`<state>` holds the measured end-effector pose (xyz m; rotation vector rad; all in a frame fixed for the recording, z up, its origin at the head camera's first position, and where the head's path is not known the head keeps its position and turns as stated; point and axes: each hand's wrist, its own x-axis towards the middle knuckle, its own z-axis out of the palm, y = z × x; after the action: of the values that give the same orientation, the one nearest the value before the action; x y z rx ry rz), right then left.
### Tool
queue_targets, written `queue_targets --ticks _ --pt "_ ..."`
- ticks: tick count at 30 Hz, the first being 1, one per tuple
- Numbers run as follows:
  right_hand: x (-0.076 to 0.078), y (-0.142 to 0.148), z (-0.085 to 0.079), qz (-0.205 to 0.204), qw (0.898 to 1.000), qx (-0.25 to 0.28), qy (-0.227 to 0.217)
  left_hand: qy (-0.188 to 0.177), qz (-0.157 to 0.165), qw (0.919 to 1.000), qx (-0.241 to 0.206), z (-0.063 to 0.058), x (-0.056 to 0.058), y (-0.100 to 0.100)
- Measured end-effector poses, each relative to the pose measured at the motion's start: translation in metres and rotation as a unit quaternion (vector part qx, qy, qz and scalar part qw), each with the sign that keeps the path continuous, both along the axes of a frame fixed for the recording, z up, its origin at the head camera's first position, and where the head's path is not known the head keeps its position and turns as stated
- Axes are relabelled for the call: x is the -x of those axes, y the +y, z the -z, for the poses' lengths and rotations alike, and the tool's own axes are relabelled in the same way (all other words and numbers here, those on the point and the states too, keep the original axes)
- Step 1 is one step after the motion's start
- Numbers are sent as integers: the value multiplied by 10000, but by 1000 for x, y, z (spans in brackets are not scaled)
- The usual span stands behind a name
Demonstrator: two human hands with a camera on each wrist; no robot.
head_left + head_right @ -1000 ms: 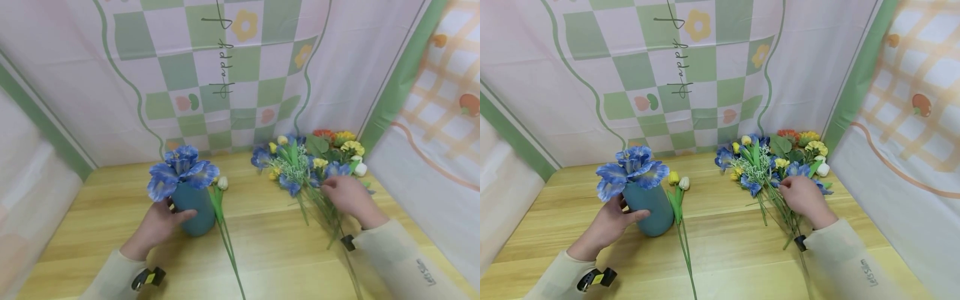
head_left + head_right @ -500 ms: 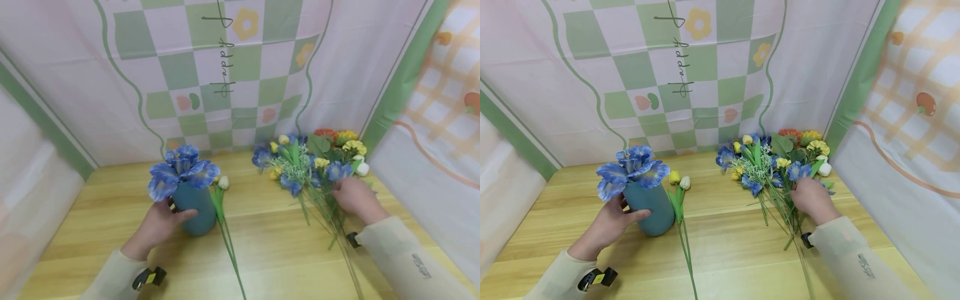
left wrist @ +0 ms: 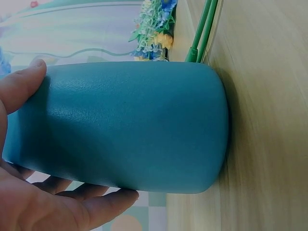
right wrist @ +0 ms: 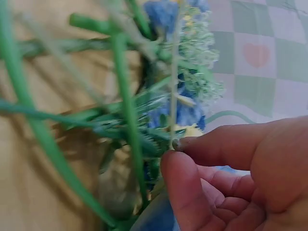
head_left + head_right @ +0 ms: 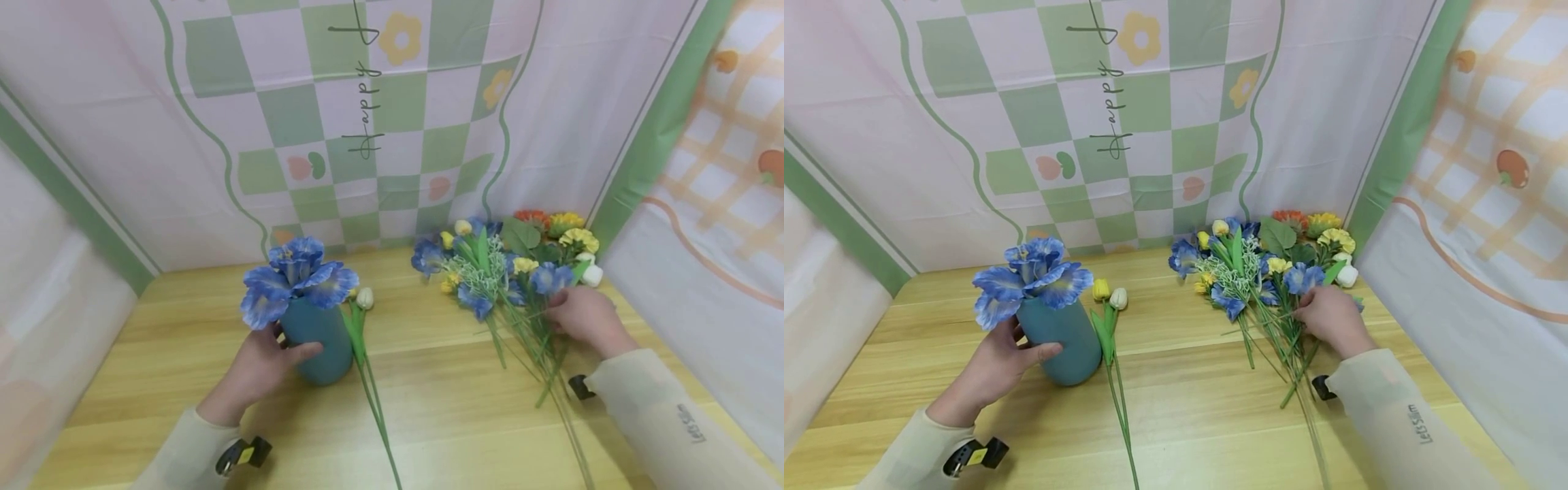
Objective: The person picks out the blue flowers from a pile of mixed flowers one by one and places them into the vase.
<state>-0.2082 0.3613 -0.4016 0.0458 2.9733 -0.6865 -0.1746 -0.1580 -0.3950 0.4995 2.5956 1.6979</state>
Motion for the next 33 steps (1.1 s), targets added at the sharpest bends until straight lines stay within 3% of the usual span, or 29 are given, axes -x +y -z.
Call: queue_targets --ticks 9,17,24,33 --pt "-2 -11 -14 220 9927 1091 458 17 -25 10000 38 3 0 -3" --pt "-4 -17 -14 337 9844 1679 405 127 16 9999 117 4 2 -2" --pt "-6 -25 -15 102 9833 1757 454 217 27 9997 127 4 1 -2" --pt "-9 -47 -14 -367 9688 2451 24 190 42 9997 120 5 2 -1"
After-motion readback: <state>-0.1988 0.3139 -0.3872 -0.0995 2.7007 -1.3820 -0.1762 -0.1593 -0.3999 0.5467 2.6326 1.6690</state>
